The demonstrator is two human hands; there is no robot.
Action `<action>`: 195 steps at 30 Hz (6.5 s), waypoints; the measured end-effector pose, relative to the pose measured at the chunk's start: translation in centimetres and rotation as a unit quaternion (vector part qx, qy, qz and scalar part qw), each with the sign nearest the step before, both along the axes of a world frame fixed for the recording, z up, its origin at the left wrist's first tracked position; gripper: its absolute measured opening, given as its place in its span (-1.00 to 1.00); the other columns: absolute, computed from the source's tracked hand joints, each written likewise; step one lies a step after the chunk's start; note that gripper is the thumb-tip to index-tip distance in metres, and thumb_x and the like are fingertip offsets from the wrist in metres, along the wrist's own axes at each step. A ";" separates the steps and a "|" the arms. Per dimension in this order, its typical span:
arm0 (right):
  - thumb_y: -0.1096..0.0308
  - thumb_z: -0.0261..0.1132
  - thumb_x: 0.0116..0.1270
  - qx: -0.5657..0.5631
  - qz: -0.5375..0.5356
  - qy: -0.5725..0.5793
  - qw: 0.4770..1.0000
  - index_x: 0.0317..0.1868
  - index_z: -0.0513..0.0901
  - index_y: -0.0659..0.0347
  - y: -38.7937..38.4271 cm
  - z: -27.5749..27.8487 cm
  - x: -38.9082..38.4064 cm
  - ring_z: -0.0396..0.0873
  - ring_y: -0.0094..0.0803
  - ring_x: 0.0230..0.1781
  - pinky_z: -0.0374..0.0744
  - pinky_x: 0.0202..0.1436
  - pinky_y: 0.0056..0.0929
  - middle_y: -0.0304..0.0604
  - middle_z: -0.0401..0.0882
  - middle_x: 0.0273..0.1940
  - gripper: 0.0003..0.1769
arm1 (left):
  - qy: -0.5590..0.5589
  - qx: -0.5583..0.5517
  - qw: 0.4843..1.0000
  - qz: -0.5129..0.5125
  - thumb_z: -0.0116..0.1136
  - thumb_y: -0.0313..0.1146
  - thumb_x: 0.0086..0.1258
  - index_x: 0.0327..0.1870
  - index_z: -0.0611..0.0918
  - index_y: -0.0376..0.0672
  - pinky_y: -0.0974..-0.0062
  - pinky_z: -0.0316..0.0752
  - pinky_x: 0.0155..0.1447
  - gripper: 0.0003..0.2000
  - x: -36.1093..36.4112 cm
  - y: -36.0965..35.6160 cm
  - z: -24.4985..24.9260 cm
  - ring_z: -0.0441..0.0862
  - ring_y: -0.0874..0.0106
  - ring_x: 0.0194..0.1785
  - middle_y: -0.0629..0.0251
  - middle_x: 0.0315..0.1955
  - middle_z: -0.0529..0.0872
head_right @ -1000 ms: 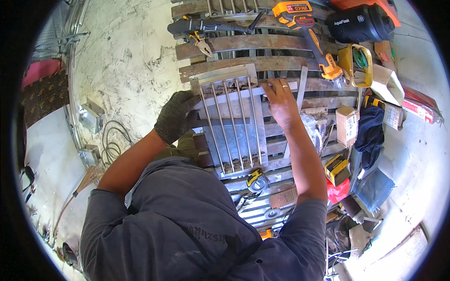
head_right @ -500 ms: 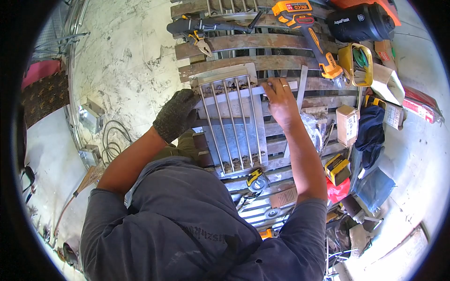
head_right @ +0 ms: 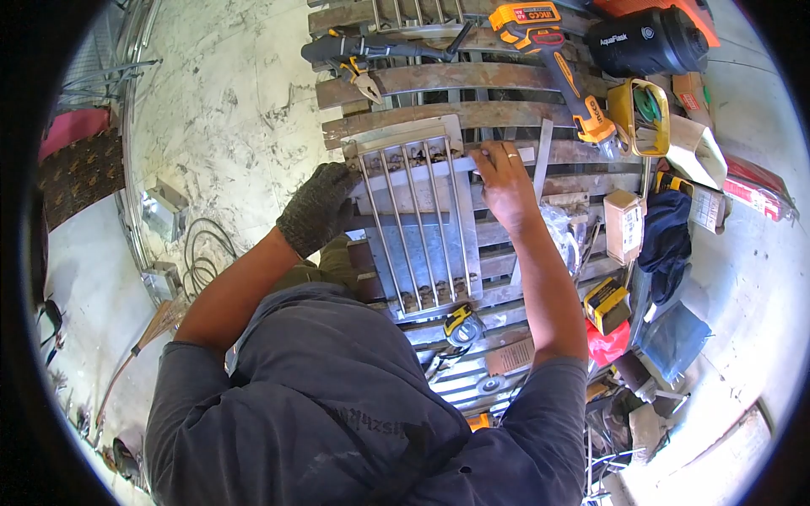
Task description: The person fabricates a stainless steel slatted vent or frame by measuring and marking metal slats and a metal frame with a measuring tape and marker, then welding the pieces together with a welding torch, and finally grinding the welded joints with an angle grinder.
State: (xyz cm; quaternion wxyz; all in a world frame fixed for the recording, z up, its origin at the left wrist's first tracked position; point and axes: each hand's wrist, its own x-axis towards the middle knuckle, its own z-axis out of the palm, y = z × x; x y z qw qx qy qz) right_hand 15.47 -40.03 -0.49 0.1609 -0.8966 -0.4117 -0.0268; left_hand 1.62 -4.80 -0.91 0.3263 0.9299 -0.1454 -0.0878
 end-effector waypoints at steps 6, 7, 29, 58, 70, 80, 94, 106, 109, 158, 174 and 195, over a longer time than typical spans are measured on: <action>0.82 0.39 -0.07 0.004 -0.001 0.017 1.000 0.15 0.75 0.29 -0.2 -0.2 0.0 0.65 0.08 0.22 0.67 0.37 -0.05 0.07 0.69 0.15 -0.33 | 0.003 -0.010 1.000 0.004 0.37 -0.60 0.19 0.31 0.65 -0.33 0.00 0.64 0.31 -0.44 0.3 -0.1 0.2 0.60 -0.12 0.18 -0.07 0.07 0.64; 0.85 0.39 -0.08 0.005 -0.003 0.026 1.000 0.17 0.74 0.29 -0.2 -0.2 0.0 0.65 0.11 0.24 0.68 0.39 -0.03 0.09 0.69 0.17 -0.31 | 0.004 0.001 1.000 -0.001 0.37 -0.60 0.20 0.31 0.64 -0.33 0.00 0.64 0.31 -0.44 0.5 -0.2 0.4 0.60 -0.12 0.18 -0.07 0.08 0.64; 0.81 0.38 -0.04 0.002 -0.006 0.016 1.000 0.16 0.75 0.29 -0.2 -0.1 0.0 0.65 0.07 0.22 0.66 0.37 -0.06 0.06 0.70 0.14 -0.35 | 0.020 0.021 1.000 0.004 0.43 -0.52 0.19 0.26 0.66 -0.31 -0.02 0.62 0.29 -0.47 0.7 -0.3 0.4 0.61 -0.12 0.16 -0.08 0.04 0.65; 0.69 0.36 0.10 -0.012 -0.003 0.006 1.000 0.13 0.77 0.30 0.1 0.3 0.1 0.65 -0.02 0.17 0.64 0.35 -0.07 -0.01 0.70 0.10 -0.48 | 0.024 -0.002 0.999 0.027 0.43 -0.48 0.20 0.20 0.69 -0.28 -0.03 0.66 0.24 -0.52 1.0 -0.1 0.5 0.66 -0.12 0.15 -0.06 0.02 0.68; 0.71 0.38 0.06 -0.009 0.001 0.011 1.000 0.14 0.76 0.29 -0.1 0.1 0.1 0.65 0.01 0.19 0.63 0.36 -0.06 0.01 0.69 0.12 -0.45 | 0.025 -0.018 0.999 0.029 0.43 -0.48 0.19 0.23 0.71 -0.27 -0.03 0.65 0.24 -0.50 1.1 0.1 0.6 0.67 -0.11 0.15 -0.06 0.01 0.69; 0.77 0.37 0.01 -0.013 -0.001 0.020 1.000 0.15 0.76 0.29 -0.2 0.0 0.1 0.64 0.04 0.20 0.64 0.37 -0.06 0.02 0.68 0.13 -0.40 | 0.025 -0.007 0.999 0.025 0.40 -0.49 0.20 0.24 0.71 -0.26 -0.04 0.64 0.23 -0.50 1.0 0.1 1.0 0.67 -0.11 0.14 -0.05 -0.01 0.69; 0.74 0.38 0.03 -0.021 0.003 0.034 0.999 0.16 0.75 0.28 -0.4 0.1 0.2 0.63 0.04 0.23 0.62 0.40 -0.07 0.02 0.68 0.13 -0.41 | 0.038 0.025 0.999 0.000 0.44 -0.45 0.21 0.25 0.73 -0.22 -0.03 0.63 0.27 -0.50 1.5 0.5 1.1 0.69 -0.11 0.14 -0.05 0.02 0.72; 0.75 0.42 0.09 -0.074 -0.001 0.067 0.995 0.28 0.77 0.17 -1.8 0.5 0.1 0.60 0.03 0.35 0.65 0.39 -0.10 -0.02 0.68 0.24 -0.32 | 0.049 0.056 0.997 -0.014 0.47 -0.30 0.29 0.27 0.72 -0.16 -0.02 0.66 0.19 -0.51 2.1 0.7 2.7 0.70 -0.10 0.09 -0.05 -0.01 0.71; 0.63 0.32 0.29 -0.128 -0.039 0.053 0.990 0.34 0.76 0.15 -1.1 1.4 -1.3 0.58 0.02 0.41 0.55 0.49 -0.04 -0.01 0.67 0.29 -0.42 | 0.038 0.058 0.997 -0.027 0.44 -0.30 0.29 0.20 0.71 -0.20 -0.05 0.66 0.15 -0.55 2.2 1.0 3.0 0.71 -0.11 0.06 -0.06 -0.03 0.71; 0.62 0.29 0.48 -0.004 -0.848 -0.095 0.522 0.08 0.82 0.28 1.9 16.0 -54.3 0.76 0.13 0.14 0.67 0.28 0.01 0.10 0.79 0.08 -0.73 | 0.068 0.014 0.976 -0.206 0.46 -0.27 0.40 0.20 0.75 -0.18 0.17 0.72 0.00 -0.61 8.3 6.7 5.8 0.86 0.12 -0.17 0.02 -0.26 0.87; 0.53 0.47 0.38 0.144 -0.729 -0.002 0.669 0.16 0.77 0.28 28.0 19.0 -27.1 0.71 0.20 0.10 0.65 0.25 0.03 0.12 0.76 0.07 -0.66 | -0.086 0.234 0.930 -0.269 0.25 0.00 0.64 0.08 0.66 -0.31 -0.19 0.72 0.07 -0.56 27.8 5.5 4.4 0.84 -0.24 -0.03 -0.23 -0.08 0.83; -0.29 0.25 0.71 0.827 -0.558 0.013 0.074 -0.08 0.58 0.04 45.6 14.9 -21.6 0.53 -0.34 -0.38 0.54 -0.13 -0.27 -0.23 0.57 -0.36 -0.47 | 0.030 -0.296 0.688 -0.662 0.44 -0.27 0.47 0.20 0.67 -0.23 0.02 0.64 0.28 -0.62 14.5 16.1 18.1 0.70 -0.08 0.15 -0.04 0.03 0.74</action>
